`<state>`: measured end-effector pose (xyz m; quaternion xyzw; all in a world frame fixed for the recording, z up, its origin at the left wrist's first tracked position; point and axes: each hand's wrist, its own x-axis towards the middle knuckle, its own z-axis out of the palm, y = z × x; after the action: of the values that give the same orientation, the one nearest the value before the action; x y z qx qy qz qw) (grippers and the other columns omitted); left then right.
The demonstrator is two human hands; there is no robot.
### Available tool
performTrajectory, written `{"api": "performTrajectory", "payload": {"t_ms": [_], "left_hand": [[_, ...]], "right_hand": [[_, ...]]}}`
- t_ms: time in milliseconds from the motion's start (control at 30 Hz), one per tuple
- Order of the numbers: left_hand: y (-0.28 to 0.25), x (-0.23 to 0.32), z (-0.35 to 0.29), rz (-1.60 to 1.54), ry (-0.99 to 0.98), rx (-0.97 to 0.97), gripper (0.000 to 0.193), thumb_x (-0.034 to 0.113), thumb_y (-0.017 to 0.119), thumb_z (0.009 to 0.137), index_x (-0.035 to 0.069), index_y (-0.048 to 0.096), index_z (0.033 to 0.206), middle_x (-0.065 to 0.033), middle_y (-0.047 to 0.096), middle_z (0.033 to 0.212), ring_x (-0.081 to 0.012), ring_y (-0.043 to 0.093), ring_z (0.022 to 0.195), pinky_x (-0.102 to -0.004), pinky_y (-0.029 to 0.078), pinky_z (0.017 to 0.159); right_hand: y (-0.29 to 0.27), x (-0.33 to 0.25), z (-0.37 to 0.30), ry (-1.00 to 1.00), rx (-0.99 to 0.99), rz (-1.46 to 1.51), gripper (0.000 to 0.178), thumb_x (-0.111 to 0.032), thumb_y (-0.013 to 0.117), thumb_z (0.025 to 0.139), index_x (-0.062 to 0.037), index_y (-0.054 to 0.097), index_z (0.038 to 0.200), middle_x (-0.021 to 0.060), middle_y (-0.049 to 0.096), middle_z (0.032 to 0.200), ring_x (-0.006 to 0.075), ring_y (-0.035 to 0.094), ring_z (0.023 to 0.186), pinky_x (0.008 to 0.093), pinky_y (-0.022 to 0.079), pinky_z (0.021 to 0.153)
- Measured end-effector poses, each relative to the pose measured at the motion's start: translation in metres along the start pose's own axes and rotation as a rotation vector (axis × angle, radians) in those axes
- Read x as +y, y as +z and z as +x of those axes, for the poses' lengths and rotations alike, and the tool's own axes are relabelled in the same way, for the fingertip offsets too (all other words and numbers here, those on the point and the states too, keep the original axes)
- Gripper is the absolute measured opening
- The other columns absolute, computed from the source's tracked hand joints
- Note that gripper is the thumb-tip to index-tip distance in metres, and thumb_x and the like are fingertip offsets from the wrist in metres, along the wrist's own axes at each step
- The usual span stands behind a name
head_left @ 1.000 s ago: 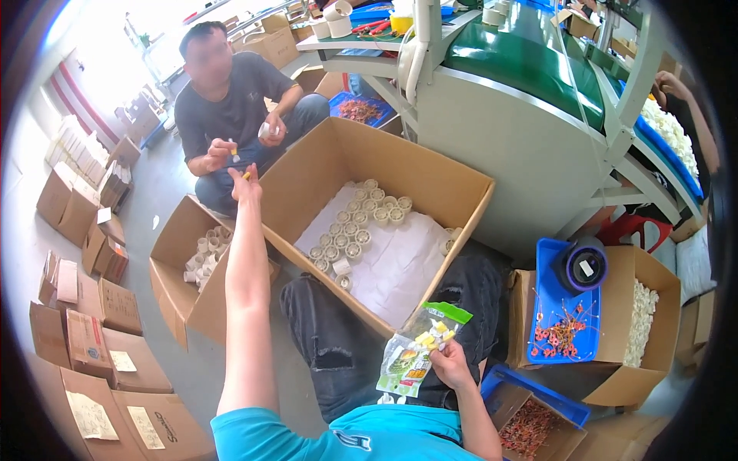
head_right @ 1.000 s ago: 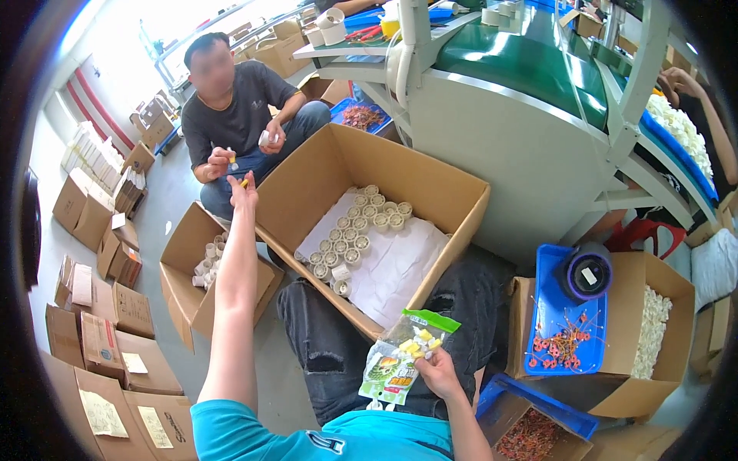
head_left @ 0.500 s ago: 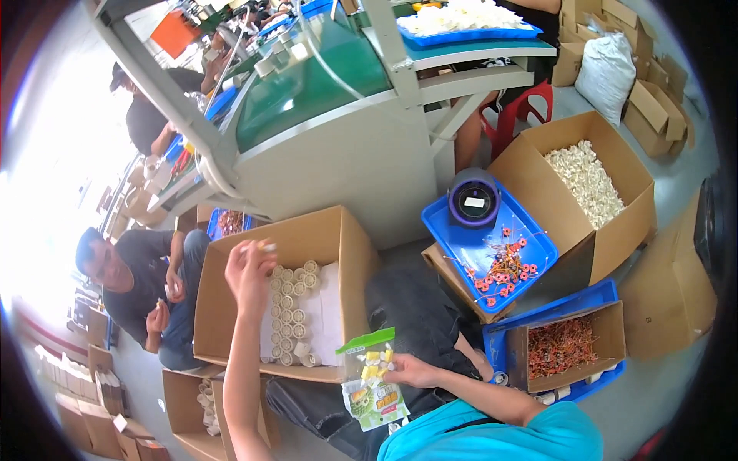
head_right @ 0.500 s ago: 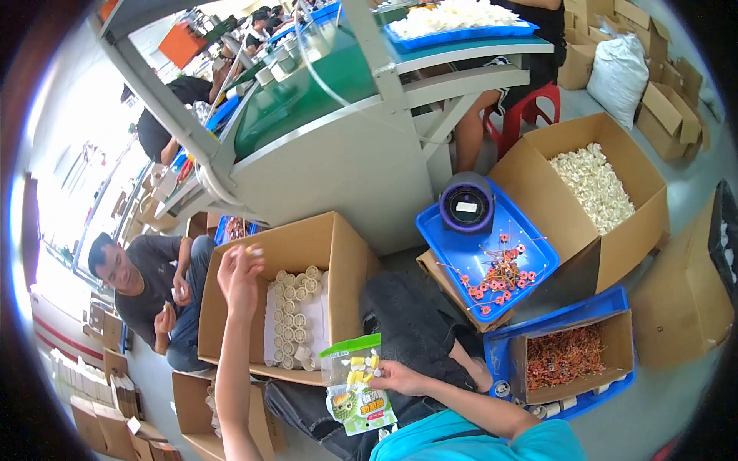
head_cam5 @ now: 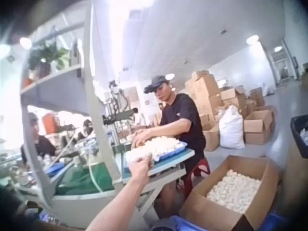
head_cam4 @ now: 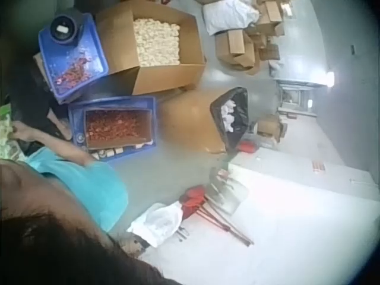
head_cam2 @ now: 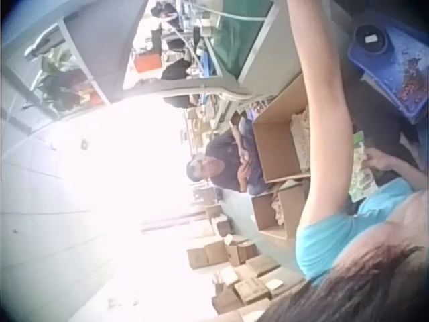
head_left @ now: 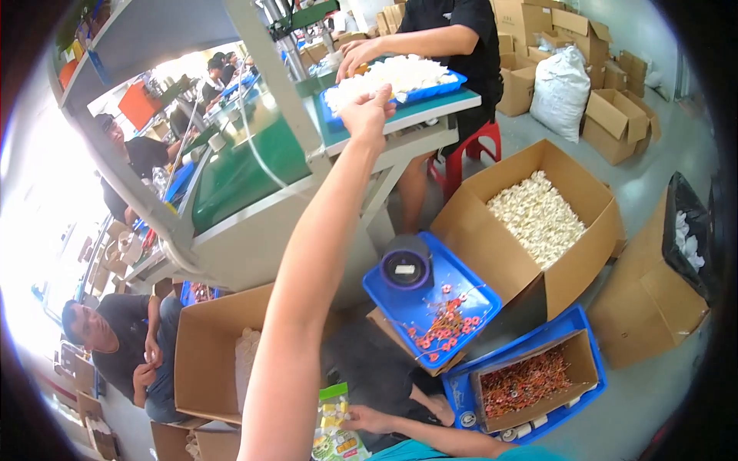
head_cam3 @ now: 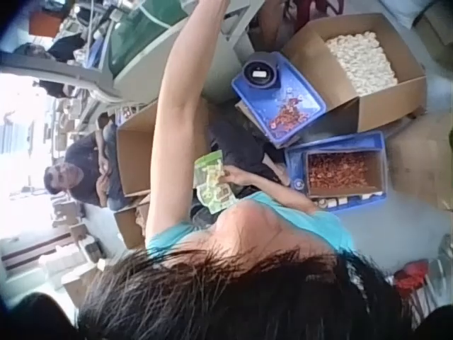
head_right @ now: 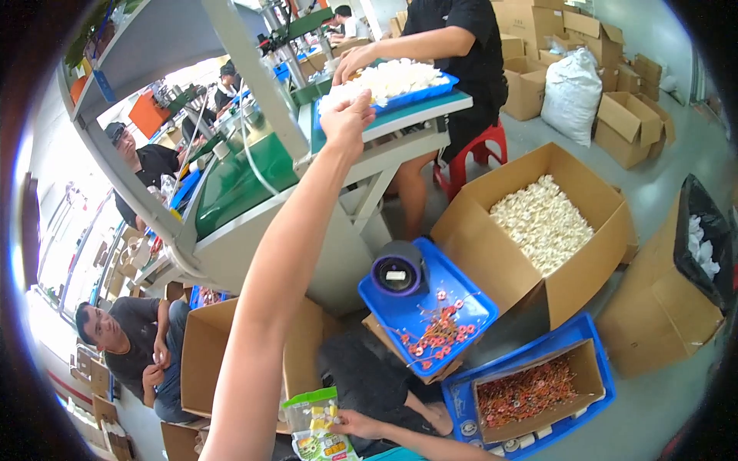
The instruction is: The person assembles electronic components by inserting small wires into plastic housings by hand, then packs the assembled components into a cardboard box.
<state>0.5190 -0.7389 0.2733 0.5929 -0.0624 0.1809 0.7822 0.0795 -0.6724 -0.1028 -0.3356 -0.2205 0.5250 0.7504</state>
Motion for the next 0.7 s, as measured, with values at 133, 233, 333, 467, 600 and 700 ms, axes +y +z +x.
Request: {"api": "performTrajectory", "payload": {"t_ms": [133,233,333,467,600,700], "left_hand": [[0.04,-0.009,0.013,-0.166,-0.059,0.059,0.032,0.001,0.076,0.081,-0.01,0.056,0.103,-0.0156,0.063,0.096,-0.0242,0.066,0.081,-0.0306,0.061,0.065],[0.054,-0.005,0.013,-0.241,-0.09,0.079,0.036,-0.006,0.074,0.081,-0.014,0.051,0.107,-0.0187,0.061,0.099,-0.0284,0.066,0.084,-0.0327,0.064,0.068],[0.066,-0.005,0.02,-0.274,-0.087,0.097,0.033,-0.008,0.072,0.081,-0.015,0.051,0.106,-0.02,0.061,0.1,-0.0289,0.067,0.086,-0.0326,0.064,0.069],[0.07,-0.009,0.034,-0.268,-0.086,0.128,0.023,-0.006,0.07,0.084,-0.016,0.06,0.102,-0.0202,0.066,0.097,-0.0225,0.07,0.078,-0.0252,0.061,0.063],[0.066,-0.008,0.045,-0.225,-0.101,0.141,0.018,-0.004,0.069,0.085,-0.013,0.064,0.1,-0.0188,0.067,0.096,-0.0208,0.07,0.078,-0.0252,0.06,0.065],[0.064,-0.008,0.05,-0.217,-0.092,0.126,0.019,-0.003,0.068,0.086,-0.012,0.063,0.102,-0.0184,0.068,0.097,-0.0211,0.071,0.077,-0.0252,0.06,0.065]], "right_hand": [[0.016,-0.046,-0.022,0.13,0.06,0.06,0.037,-0.02,0.06,0.098,-0.0009,0.052,0.129,0.0036,0.062,0.12,0.0106,0.056,0.109,0.0285,0.045,0.097],[-0.005,0.001,-0.01,0.037,-0.054,0.234,0.046,-0.019,0.06,0.098,0.002,0.045,0.135,0.0074,0.059,0.127,0.0124,0.056,0.113,0.028,0.045,0.1],[-0.008,0.008,-0.009,0.016,-0.061,0.257,0.038,-0.017,0.057,0.099,-0.0002,0.047,0.132,0.0053,0.061,0.122,0.013,0.058,0.111,0.0301,0.046,0.098],[-0.016,0.014,-0.007,0.005,-0.062,0.355,0.039,-0.015,0.057,0.099,-0.0003,0.047,0.134,0.0055,0.06,0.124,0.0131,0.057,0.112,0.0298,0.046,0.098],[-0.014,-0.004,-0.008,-0.016,-0.048,0.319,0.04,-0.013,0.057,0.099,-0.0006,0.045,0.136,0.0054,0.06,0.125,0.0128,0.057,0.112,0.0294,0.046,0.098],[-0.021,0.0,-0.006,0.073,-0.014,0.283,0.042,-0.012,0.056,0.099,-0.0016,0.044,0.138,0.0054,0.06,0.126,0.013,0.057,0.114,0.0286,0.047,0.098]]}}
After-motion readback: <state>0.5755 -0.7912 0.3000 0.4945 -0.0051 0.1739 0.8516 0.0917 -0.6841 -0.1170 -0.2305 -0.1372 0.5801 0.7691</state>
